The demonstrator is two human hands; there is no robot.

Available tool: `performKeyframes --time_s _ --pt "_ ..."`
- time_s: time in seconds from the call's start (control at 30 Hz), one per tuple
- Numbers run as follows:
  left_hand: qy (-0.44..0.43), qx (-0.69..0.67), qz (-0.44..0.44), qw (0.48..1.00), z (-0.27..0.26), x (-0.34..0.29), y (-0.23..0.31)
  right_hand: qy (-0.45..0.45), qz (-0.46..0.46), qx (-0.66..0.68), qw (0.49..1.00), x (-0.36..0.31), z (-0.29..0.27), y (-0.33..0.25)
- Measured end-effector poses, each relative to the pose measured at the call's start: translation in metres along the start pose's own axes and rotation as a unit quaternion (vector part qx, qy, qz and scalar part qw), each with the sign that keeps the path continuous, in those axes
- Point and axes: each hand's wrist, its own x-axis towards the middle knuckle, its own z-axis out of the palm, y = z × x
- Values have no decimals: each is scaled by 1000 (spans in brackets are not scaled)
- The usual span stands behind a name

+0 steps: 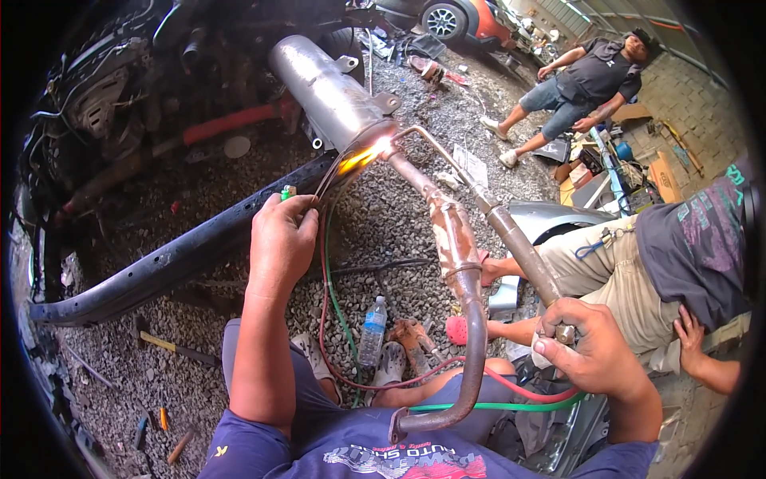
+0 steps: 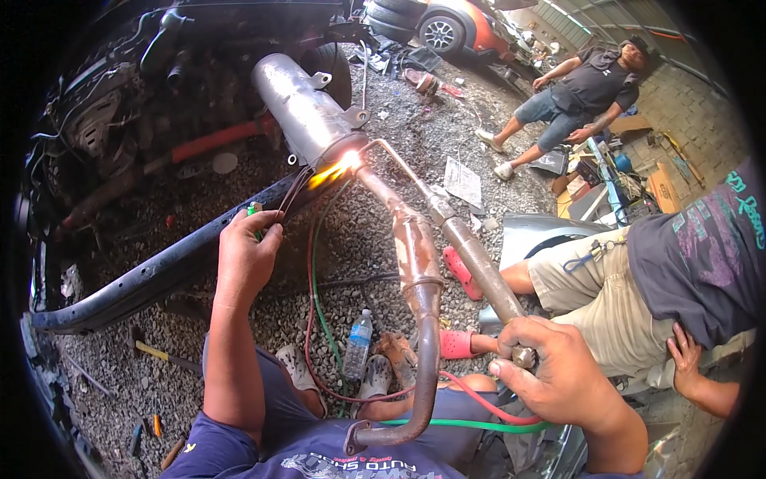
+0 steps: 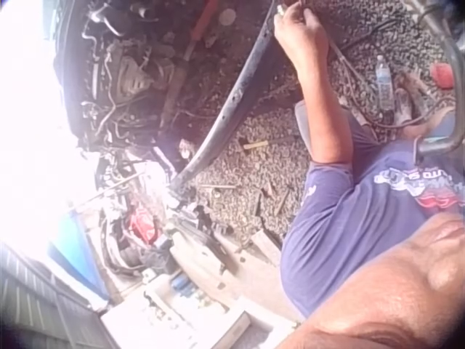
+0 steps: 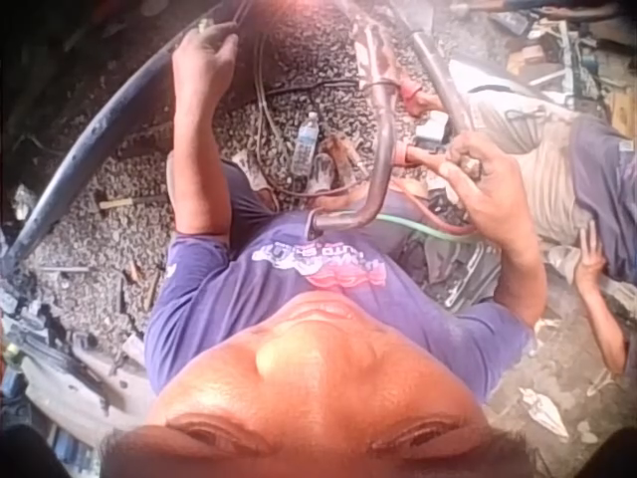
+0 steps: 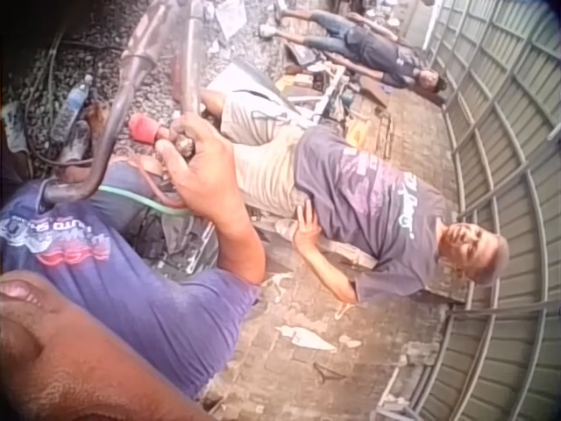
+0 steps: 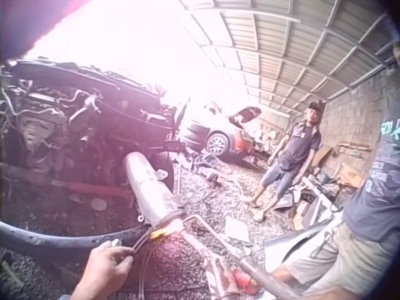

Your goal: Using a gas welding torch to repair or join sections of an automotive exhaust pipe and cooling it with water.

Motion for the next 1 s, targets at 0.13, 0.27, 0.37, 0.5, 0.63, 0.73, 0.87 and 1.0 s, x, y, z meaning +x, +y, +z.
performKeyframes --time_s 0.13,0.27,0.37,0.5,0.63,0.73,0.87,1.0 --pt "8 2 18 1000 1 1 -2 -3 45 5 999 2 -2 -3" --pt "-20 -7 -30 999 -2 3 4 -1 36 2 999 3 -1 -1" --pt "11 0 17 1000 0 2 -1 -5 45 11 999 3 -1 -3" --pt "8 -9 17 1000 3 3 -2 -3 38 2 999 2 -1 -2" --pt "6 -10 16 1000 3 3 -4 -4 43 8 999 3 0 -2" --pt "3 -8 10 1000 3 3 -2 -5 43 14 999 3 -1 -3" --pt "7 -7 14 1000 2 3 -2 -7 43 12 999 3 -2 -3" --pt "7 -6 11 1000 2 4 0 -6 45 12 999 5 -3 -4"
